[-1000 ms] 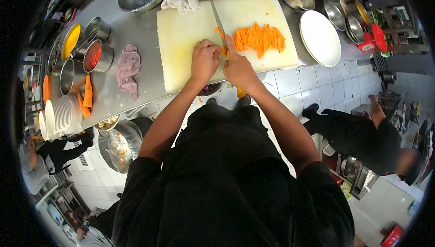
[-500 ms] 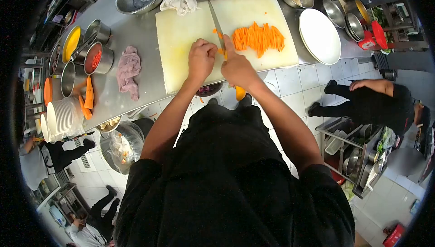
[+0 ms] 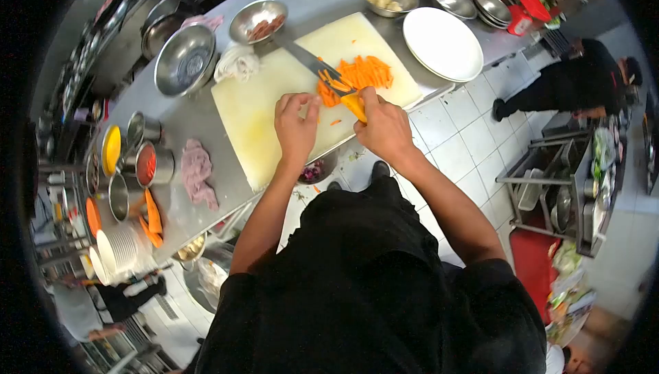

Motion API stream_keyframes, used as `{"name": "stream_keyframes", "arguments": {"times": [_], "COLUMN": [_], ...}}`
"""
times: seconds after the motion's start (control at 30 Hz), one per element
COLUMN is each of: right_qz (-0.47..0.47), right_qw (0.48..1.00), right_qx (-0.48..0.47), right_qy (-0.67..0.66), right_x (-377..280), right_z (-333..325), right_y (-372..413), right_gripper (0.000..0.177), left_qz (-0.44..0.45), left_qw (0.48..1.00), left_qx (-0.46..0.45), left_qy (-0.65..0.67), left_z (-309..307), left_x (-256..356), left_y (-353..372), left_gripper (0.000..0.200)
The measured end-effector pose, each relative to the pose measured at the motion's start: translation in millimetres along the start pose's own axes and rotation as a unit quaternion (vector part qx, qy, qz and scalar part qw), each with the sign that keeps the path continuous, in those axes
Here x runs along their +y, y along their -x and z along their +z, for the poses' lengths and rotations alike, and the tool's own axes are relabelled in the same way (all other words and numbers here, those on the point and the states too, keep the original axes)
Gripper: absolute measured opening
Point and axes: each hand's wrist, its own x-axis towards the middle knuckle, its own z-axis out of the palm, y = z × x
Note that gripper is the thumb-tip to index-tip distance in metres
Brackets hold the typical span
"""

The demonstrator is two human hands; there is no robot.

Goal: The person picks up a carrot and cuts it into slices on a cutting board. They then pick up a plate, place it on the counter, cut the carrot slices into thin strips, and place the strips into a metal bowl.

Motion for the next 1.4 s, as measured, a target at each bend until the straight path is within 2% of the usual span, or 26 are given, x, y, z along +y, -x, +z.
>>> {"name": "stream_keyframes", "arguments": {"times": [0.07,0.23,0.27,0.4,0.53,0.63,0.67,0.77,0.83,0.87,0.9,0.93,0.97,1.0,1.03,1.07,1.17,1.2,1.3,1.33,1.4], "right_qz": [-0.018,-0.069,-0.077,-0.084,-0.072,-0.071,-0.072,-0.084,-0.098,-0.088,-0.075,-0.066,-0.15,-0.196,-0.187,-0.195,-0.215,-0.214,-0.145,-0.098,-0.089], "right_qw": [0.999,0.993,0.992,0.994,0.997,0.997,0.997,0.996,0.995,0.994,0.993,0.991,0.987,0.98,0.979,0.978,0.973,0.973,0.967,0.955,0.919], "right_qx": [0.034,0.066,0.059,0.028,0.007,0.019,0.025,0.015,0.006,-0.032,-0.057,-0.071,-0.061,-0.037,-0.078,-0.075,-0.079,-0.072,-0.087,-0.131,-0.114], "right_qy": [0.02,0.07,0.078,0.066,0.037,0.002,-0.007,-0.02,-0.028,-0.057,-0.078,-0.09,0.007,0.016,0.009,-0.006,-0.038,-0.054,-0.189,-0.246,-0.368], "right_x": [10,22,25,36,44,59,66,85,107,118,127,139,135,135,134,137,148,152,168,172,196], "right_z": [1,-5,-5,4,4,-1,-4,-14,-10,-4,6,20,1,-16,-29,-37,-43,-40,-44,-54,-36], "right_y": [2,8,9,12,9,7,6,2,-2,1,0,-4,-3,-2,-4,-2,2,3,7,4,2], "right_gripper": [0.039,0.03,0.024,0.024,0.029,0.031,0.032,0.027,0.022,0.021,0.021,0.021,0.024,0.031,0.035,0.034,0.033,0.039,0.043,0.048,0.052], "left_qz": [0.052,0.074,0.079,0.116,0.084,0.009,-0.012,-0.042,0.044,0.078,0.054,0.1,0.068,0.055,0.009,-0.045,0.034,0.05,-0.021,-0.021,-0.029], "left_qw": [0.998,0.994,0.992,0.975,0.992,0.995,0.994,0.993,0.992,0.987,0.987,0.984,0.989,0.991,0.992,0.988,0.976,0.977,0.994,0.994,0.994], "left_qx": [-0.021,-0.082,-0.102,-0.177,-0.096,-0.09,-0.087,-0.093,-0.094,-0.105,-0.124,-0.124,-0.118,-0.089,-0.091,-0.107,-0.092,-0.083,-0.028,-0.008,0.049], "left_qy": [0.023,0.014,0.0,-0.065,-0.02,-0.033,-0.068,-0.056,-0.074,-0.096,-0.086,-0.083,-0.061,-0.089,-0.082,-0.098,-0.192,-0.19,-0.106,-0.103,-0.093], "left_z": [4,24,26,59,61,14,8,12,33,40,49,55,61,74,80,89,109,108,95,83,75], "left_x": [19,34,34,19,17,36,31,35,41,36,29,29,47,36,50,51,47,45,79,88,104], "left_y": [-4,-18,-23,-49,-73,-68,-60,-38,-27,-24,-22,-26,-33,-33,-41,-49,-68,-71,-69,-63,-54], "left_gripper": [0.018,0.013,0.012,0.01,0.011,0.008,0.012,0.016,0.019,0.018,0.017,0.015,0.013,0.014,0.017,0.014,0.01,0.007,0.011,0.011,0.012]}}
